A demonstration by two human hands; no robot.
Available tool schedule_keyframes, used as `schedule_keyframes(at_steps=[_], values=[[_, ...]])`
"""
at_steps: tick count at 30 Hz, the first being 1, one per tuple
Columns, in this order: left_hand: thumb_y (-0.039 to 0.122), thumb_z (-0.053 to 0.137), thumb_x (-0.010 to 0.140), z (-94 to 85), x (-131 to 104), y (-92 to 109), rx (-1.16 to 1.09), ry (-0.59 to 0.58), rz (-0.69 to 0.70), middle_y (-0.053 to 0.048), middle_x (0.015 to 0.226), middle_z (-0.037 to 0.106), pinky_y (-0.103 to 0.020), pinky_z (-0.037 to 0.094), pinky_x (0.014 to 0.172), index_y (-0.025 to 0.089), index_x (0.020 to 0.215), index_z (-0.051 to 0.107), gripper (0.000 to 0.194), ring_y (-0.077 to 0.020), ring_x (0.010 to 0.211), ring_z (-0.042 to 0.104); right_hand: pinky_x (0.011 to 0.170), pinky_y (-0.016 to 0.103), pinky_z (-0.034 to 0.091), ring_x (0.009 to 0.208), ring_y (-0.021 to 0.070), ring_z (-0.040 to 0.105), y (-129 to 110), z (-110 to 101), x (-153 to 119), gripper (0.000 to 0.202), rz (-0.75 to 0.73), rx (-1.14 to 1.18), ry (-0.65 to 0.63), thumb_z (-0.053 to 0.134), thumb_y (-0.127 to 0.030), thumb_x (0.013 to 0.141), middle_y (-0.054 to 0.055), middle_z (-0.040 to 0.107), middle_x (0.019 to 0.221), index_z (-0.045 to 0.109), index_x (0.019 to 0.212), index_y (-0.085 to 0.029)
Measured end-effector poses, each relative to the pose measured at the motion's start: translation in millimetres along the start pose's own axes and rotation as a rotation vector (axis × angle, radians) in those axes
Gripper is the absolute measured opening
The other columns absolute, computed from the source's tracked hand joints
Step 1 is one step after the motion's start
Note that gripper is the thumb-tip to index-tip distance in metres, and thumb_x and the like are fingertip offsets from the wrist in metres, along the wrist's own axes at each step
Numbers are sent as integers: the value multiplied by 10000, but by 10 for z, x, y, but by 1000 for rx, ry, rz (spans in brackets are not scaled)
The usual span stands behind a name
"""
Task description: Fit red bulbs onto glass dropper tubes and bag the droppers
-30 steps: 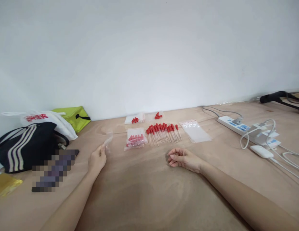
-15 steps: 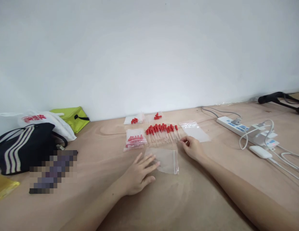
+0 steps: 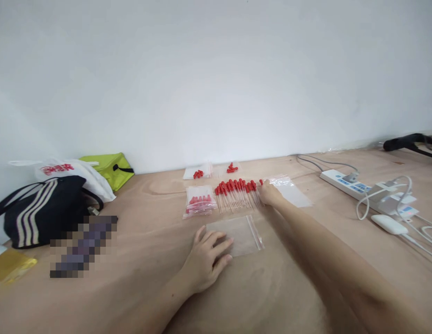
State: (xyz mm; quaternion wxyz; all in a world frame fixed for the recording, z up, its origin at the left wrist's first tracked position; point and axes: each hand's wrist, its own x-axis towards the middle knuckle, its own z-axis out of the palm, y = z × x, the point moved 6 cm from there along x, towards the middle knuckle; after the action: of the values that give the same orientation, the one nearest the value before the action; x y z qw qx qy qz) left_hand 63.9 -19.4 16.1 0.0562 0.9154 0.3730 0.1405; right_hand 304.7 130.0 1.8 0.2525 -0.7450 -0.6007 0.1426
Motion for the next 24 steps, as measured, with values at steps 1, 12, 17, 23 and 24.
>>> schedule_keyframes(at_steps=[1, 12, 17, 23, 24], values=[[326, 416, 863, -2, 9, -48, -1, 16, -9, -65, 1175, 542, -536, 205, 1007, 276, 1185, 504, 337, -234, 1125, 453, 666, 371, 418, 830, 305, 574, 11, -49, -27, 479, 1, 4, 14, 497, -134, 702, 225, 566, 905, 371, 1154, -34], [358, 409, 868, 55, 76, -157, -47, -121, -63, -85, 1341, 397, -468, 238, 1039, 214, 1265, 418, 423, -218, 1247, 331, 338, 209, 388, 388, 72, 461, 183, -39, -985, 887, 13, 978, 65, 558, -318, 623, -75, 436, 703, 16, 1324, -281], [370, 405, 869, 51, 80, -153, -54, -116, -70, -87, 1339, 399, -470, 237, 1036, 208, 1262, 425, 425, -216, 1246, 332, 343, 204, 403, 398, 71, 474, 156, 32, -1009, 878, 41, 1022, 52, 591, -322, 611, -85, 431, 680, 70, 1317, -273], [361, 429, 857, 30, 84, -149, -85, -78, -63, -72, 1317, 432, -468, 251, 1029, 232, 1238, 454, 403, -221, 1230, 357, 345, 205, 406, 401, 74, 478, 163, 91, -981, 850, 31, 1007, 22, 579, -331, 636, -88, 423, 667, 66, 1309, -257], [360, 433, 857, 27, 83, -149, -85, -74, -62, -70, 1319, 430, -466, 248, 1030, 237, 1239, 452, 402, -220, 1229, 359, 344, 205, 405, 398, 73, 477, 160, 97, -982, 846, 25, 1002, 17, 577, -334, 639, -87, 423, 670, 65, 1308, -260]])
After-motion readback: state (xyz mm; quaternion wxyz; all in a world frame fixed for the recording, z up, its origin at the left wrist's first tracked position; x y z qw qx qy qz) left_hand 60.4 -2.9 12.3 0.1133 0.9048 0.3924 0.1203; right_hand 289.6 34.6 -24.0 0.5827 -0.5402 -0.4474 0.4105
